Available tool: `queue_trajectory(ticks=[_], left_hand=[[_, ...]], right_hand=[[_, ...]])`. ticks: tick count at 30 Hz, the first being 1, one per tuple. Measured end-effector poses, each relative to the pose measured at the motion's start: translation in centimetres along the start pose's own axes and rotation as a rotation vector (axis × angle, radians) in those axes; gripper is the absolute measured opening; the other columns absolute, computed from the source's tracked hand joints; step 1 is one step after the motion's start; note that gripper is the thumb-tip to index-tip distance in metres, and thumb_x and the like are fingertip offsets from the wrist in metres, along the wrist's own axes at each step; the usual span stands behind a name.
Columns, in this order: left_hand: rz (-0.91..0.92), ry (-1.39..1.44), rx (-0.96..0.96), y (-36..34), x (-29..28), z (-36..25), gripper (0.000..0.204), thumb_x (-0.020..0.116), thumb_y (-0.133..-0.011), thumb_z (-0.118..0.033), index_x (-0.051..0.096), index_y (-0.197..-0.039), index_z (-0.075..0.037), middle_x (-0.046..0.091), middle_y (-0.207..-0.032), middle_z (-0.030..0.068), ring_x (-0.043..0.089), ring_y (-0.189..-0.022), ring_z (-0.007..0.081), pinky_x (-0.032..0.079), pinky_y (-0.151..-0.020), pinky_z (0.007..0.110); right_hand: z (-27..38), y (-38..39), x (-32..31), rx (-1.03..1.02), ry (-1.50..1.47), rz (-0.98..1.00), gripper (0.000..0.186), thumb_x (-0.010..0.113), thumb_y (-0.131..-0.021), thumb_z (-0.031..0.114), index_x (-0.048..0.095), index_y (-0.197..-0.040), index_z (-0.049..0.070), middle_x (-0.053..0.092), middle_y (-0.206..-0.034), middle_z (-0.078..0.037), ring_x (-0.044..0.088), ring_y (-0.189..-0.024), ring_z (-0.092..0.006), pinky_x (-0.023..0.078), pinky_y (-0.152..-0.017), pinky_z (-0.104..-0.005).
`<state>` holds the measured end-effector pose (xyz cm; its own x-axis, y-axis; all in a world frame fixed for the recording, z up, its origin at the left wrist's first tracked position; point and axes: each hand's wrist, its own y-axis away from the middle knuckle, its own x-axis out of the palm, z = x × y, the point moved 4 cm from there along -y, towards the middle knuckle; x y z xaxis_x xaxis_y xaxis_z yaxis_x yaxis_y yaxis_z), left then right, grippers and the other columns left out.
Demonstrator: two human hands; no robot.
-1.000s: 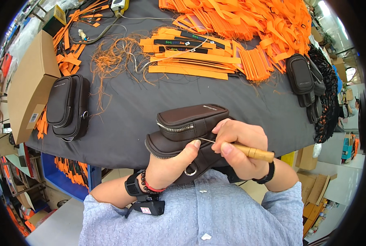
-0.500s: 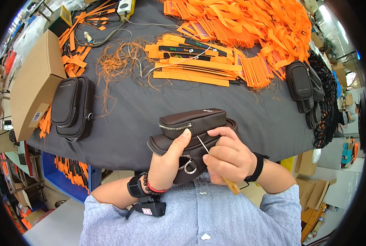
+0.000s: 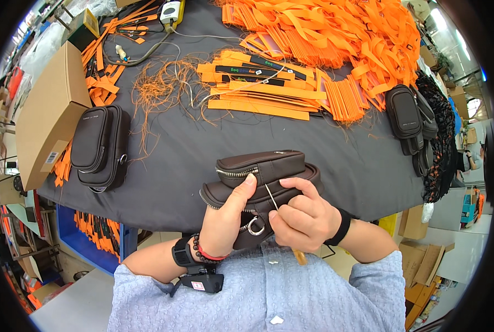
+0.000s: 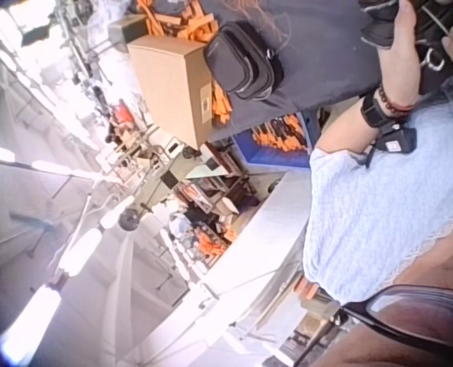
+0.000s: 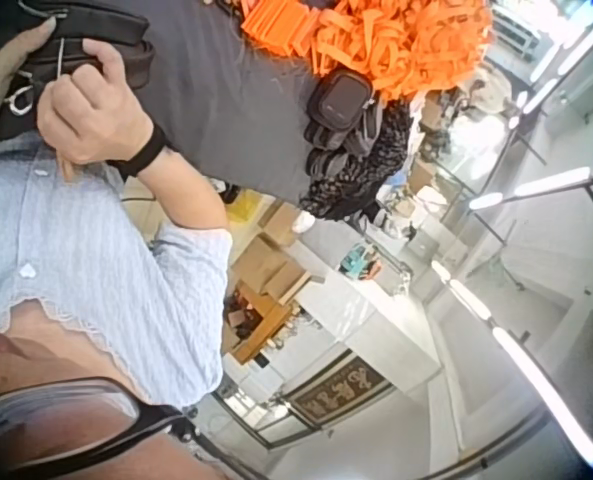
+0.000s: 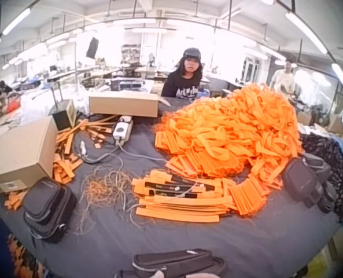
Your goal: Using a hand tool to adjust or trim components on a leather bag during manufacturing.
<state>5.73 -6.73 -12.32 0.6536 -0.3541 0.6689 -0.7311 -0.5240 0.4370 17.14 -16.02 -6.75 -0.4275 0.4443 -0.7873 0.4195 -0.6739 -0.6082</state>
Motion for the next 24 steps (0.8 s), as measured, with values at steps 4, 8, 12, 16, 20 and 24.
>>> queue_trajectory(ticks=[4,8,12,16,20,24], left_hand=[[-0.005,0.013,-0.026,-0.1,0.1,-0.1,0.027,0.056,-0.102,-0.022,0.063,-0.118,-0.001,0.069,-0.108,0.005,0.065,-0.092,0.0102,0.053,-0.079,0.026],[-0.015,0.02,-0.044,-0.1,0.1,-0.1,0.027,0.056,-0.101,-0.022,0.063,-0.117,-0.001,0.069,-0.107,0.0049,0.065,-0.092,0.0105,0.053,-0.079,0.026],[-0.018,0.028,-0.079,-0.1,0.1,-0.1,0.027,0.057,-0.101,-0.023,0.063,-0.117,-0.002,0.069,-0.106,0.0047,0.066,-0.09,0.0104,0.053,-0.077,0.026],[-0.036,0.062,-0.13,0.0,0.2,-0.2,0.027,0.058,-0.1,-0.024,0.064,-0.116,-0.003,0.07,-0.105,0.0045,0.066,-0.089,0.0103,0.054,-0.075,0.026],[-0.021,0.033,-0.1,0.1,0.2,-0.2,0.028,0.057,-0.101,-0.023,0.064,-0.118,-0.002,0.069,-0.107,0.0049,0.066,-0.091,0.0102,0.054,-0.077,0.026],[-0.002,-0.029,-0.026,0.2,0.5,-0.2,0.03,0.055,-0.102,-0.022,0.063,-0.121,-0.001,0.068,-0.111,0.0058,0.065,-0.095,0.0103,0.053,-0.08,0.026]], right_hand=[[0.0,0.1,0.1,0.002,0.013,-0.014,0.017,0.068,-0.073,0.009,0.063,-0.085,0.0,0.049,-0.078,-0.004,0.046,-0.063,-0.0151,0.052,-0.093,-0.0519],[0.1,0.4,0.4,0.006,0.033,-0.031,0.018,0.067,-0.073,0.009,0.064,-0.088,-0.001,0.048,-0.081,-0.004,0.045,-0.064,-0.0149,0.052,-0.093,-0.0518],[0.1,0.6,0.5,0.004,0.054,-0.051,0.02,0.066,-0.073,0.007,0.064,-0.09,-0.001,0.047,-0.083,-0.004,0.044,-0.065,-0.0148,0.052,-0.094,-0.0519],[0.2,0.7,0.6,-0.004,0.066,-0.073,0.02,0.066,-0.073,0.007,0.065,-0.091,-0.001,0.047,-0.085,-0.005,0.044,-0.065,-0.0148,0.052,-0.094,-0.052],[0.1,0.8,0.5,0.023,0.037,-0.075,0.019,0.067,-0.073,0.005,0.065,-0.091,-0.001,0.048,-0.084,-0.005,0.046,-0.064,-0.0154,0.052,-0.093,-0.0517],[-0.6,0.7,-0.5,0.185,-0.225,-0.155,0.017,0.068,-0.074,0.0,0.065,-0.091,-0.002,0.054,-0.082,-0.007,0.052,-0.063,-0.0173,0.052,-0.091,-0.0498]])
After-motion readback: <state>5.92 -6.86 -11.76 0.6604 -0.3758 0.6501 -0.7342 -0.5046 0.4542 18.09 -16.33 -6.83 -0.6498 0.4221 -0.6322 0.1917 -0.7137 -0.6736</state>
